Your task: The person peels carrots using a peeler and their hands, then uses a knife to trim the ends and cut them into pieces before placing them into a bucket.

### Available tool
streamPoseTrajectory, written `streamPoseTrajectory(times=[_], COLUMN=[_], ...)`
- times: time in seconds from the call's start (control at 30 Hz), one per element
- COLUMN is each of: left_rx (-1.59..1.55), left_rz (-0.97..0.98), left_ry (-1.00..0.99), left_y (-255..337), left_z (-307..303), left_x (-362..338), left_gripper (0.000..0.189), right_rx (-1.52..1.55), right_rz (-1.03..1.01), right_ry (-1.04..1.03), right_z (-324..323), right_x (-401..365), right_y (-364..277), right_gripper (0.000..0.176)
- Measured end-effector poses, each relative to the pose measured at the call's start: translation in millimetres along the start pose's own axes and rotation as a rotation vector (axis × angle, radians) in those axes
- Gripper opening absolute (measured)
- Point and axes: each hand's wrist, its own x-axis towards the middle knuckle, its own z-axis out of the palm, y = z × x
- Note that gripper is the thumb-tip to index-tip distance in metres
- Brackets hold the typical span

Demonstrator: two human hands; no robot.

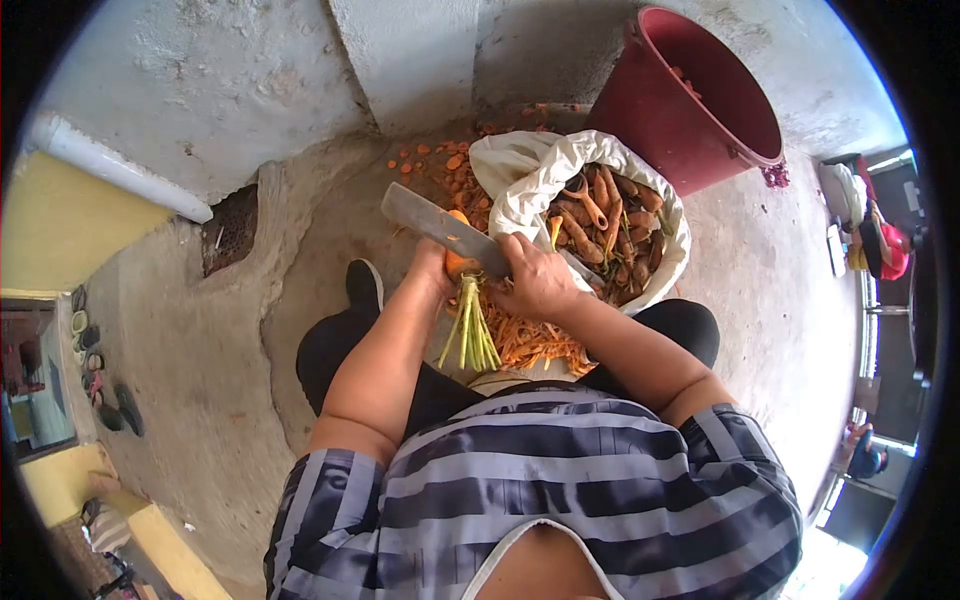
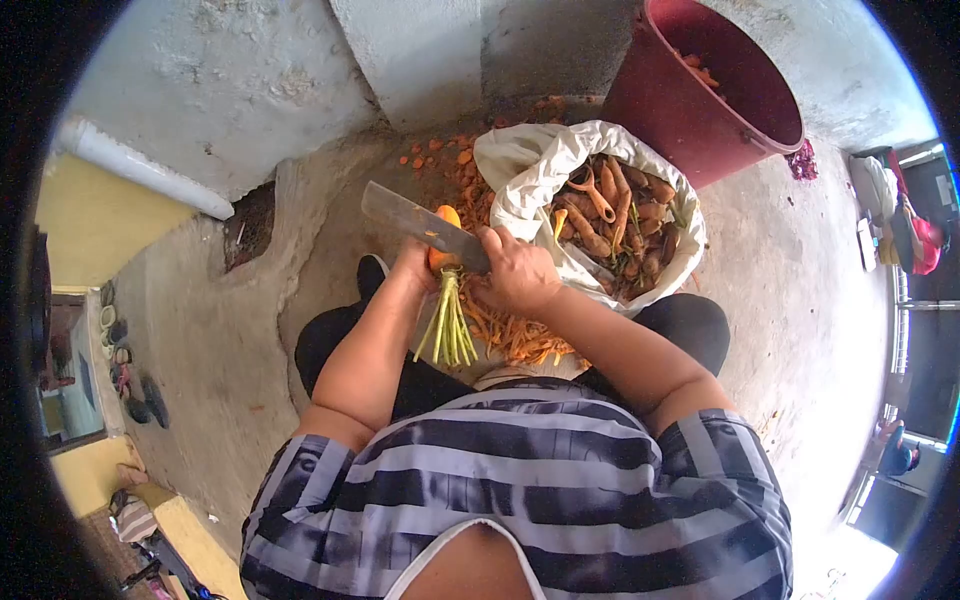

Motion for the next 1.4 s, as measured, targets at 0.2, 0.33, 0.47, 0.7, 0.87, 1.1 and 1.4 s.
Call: streamPoseTrajectory(times=[0.2,0.33,0.47,0.7,0.87,1.1,1.4], left_rx=[0.13,1.042,1.691,1.759,1.696,1.482,1.833], left_rz=[-0.14,0.134,1.118,0.789,0.632,0.332,0.613], left_ry=[-0.116,0.041,0.018,-0.145,-0.264,-0.495,-0.01], left_y=[-8.6,4.7,-10.4,-47.9,-51.7,-45.2,-69.2], left_z=[1.2,11.7,51.4,63.3,61.4,61.8,71.7], left_x=[-11.3,-44.9,-90.2,-107.7,-112.3,-111.8,-116.7], left_gripper=[0.039,0.047,0.056,0.041,0.042,0.041,0.047], right_rx=[0.058,0.308,1.105,0.903,0.758,0.62,0.679], right_rz=[0.266,0.236,0.447,0.167,0.052,-0.061,0.136], right_ry=[-0.056,-0.006,-0.226,-0.039,-0.002,-0.017,0.123], right_z=[-2.2,-16.0,-19.9,-17.5,-30.1,-42.4,-15.8], right_x=[2.1,-4.9,-33.2,-67.4,-76.5,-81.8,-87.9], right_y=[0.2,40.2,59.2,51.5,54.5,52.5,49.7], right_gripper=[0.053,0.066,0.068,0.068,0.065,0.061,0.058])
